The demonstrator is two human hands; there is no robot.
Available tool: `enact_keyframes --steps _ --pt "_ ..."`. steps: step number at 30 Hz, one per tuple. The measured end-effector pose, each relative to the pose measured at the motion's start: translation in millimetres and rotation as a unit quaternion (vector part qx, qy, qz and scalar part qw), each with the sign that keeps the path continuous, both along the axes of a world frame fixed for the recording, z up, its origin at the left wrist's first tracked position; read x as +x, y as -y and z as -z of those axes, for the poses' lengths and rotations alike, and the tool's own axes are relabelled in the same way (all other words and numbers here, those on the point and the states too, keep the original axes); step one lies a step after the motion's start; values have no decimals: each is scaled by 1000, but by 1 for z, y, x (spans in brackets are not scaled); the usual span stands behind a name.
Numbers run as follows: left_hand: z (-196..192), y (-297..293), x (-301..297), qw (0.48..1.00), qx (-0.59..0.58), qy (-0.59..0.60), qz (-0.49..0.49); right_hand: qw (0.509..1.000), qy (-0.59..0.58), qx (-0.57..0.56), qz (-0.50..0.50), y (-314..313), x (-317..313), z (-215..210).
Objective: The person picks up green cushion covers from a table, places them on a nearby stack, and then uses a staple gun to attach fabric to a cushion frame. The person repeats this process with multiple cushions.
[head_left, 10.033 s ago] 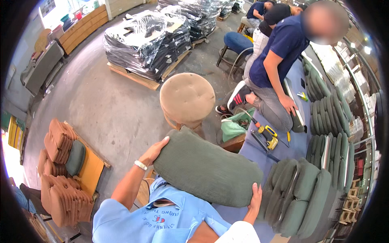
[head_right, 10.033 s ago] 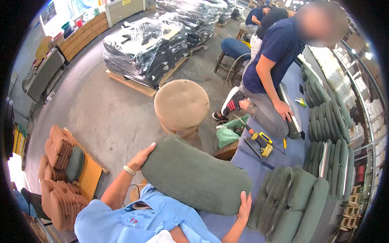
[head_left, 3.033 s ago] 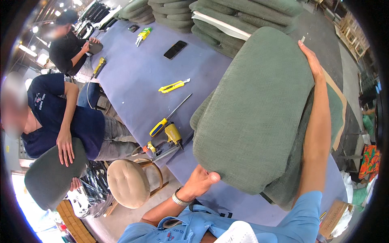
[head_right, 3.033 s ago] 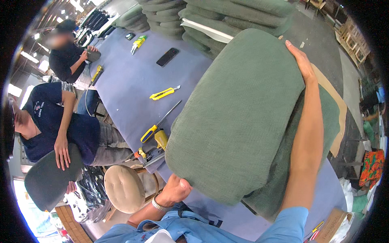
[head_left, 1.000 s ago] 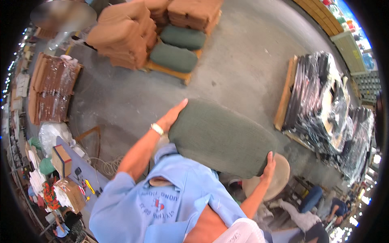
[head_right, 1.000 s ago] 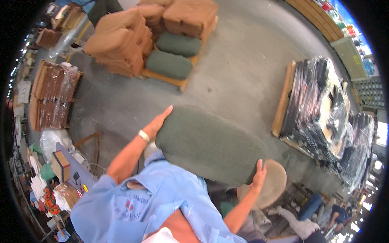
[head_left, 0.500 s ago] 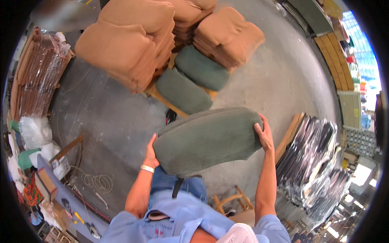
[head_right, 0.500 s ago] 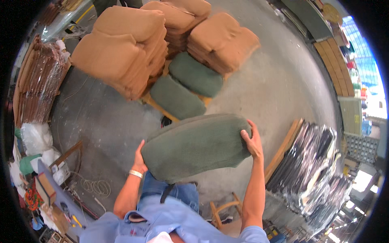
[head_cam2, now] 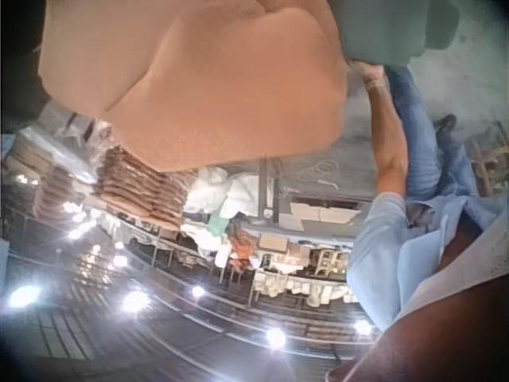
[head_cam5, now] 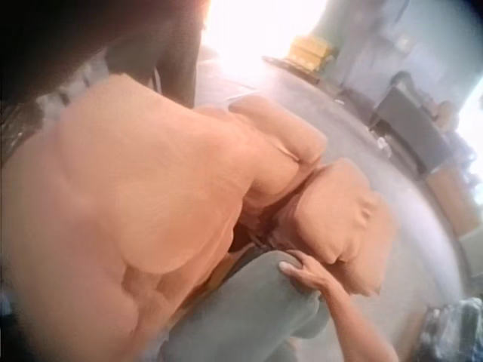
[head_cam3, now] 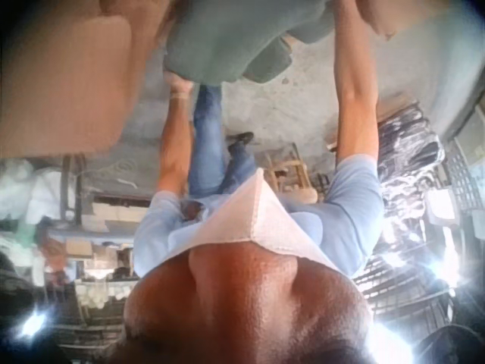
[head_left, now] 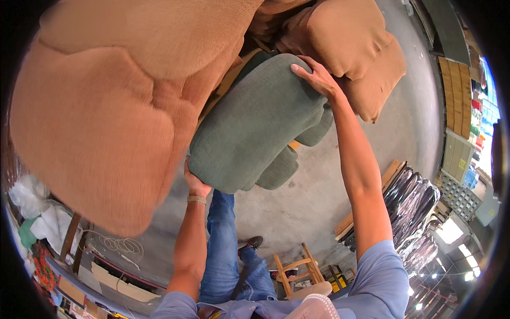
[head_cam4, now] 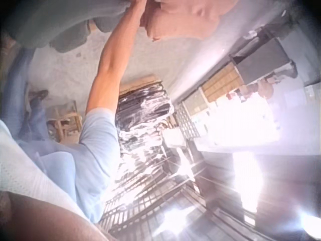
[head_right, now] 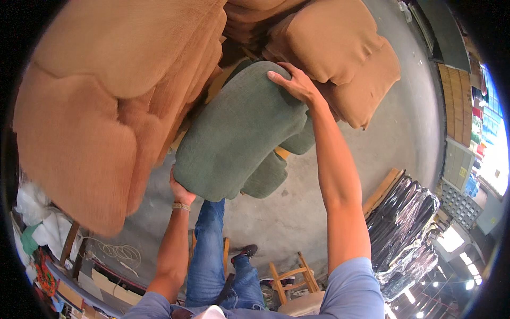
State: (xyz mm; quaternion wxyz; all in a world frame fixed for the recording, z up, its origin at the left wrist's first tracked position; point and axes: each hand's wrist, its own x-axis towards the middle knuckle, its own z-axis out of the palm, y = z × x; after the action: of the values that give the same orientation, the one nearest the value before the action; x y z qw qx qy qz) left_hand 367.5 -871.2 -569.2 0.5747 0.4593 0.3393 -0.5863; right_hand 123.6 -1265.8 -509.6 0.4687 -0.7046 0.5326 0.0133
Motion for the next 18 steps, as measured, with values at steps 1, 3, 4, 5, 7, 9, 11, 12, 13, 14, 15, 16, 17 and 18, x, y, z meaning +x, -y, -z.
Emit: enact_keyframes --steps 1,3,4,5,7,9,11,12,13,14,15,16,17,18 --pt "19 15 1 1000 10 12 10 1000 -9 -13 0 11 1 14" --pt "57 15 7 998 42 47 21 995 -48 -83 -6 11 18 48" --pt "66 14 8 998 45 45 22 987 -70 -143 6 2 19 64" --pt "67 12 10 997 53 44 24 976 -92 -198 19 -9 23 76" --pt "61 21 22 988 106 70 92 949 -45 -295 101 -38 44 59" --pt "34 24 14 945 184 108 249 891 -6 -414 187 -76 20 36" --pt "41 -27 48 882 146 91 438 901 27 -349 256 -139 23 -6" --pt "30 -39 45 850 134 94 500 910 -2 -295 290 -187 9 -20" --pt "30 -70 53 804 135 125 566 936 -3 -202 288 -232 4 -45" --pt "20 -91 55 768 78 158 616 953 7 -111 281 -284 -14 -59" --pt "5 -101 44 721 69 153 673 946 -25 -85 313 -354 -39 -62" --pt "-4 -114 51 710 84 125 688 952 -37 64 296 -391 -52 -83" --pt "9 -134 57 663 74 92 739 943 19 97 319 -445 -75 -103" --pt "0 -131 59 616 114 97 773 931 -55 168 320 -472 -86 -136"
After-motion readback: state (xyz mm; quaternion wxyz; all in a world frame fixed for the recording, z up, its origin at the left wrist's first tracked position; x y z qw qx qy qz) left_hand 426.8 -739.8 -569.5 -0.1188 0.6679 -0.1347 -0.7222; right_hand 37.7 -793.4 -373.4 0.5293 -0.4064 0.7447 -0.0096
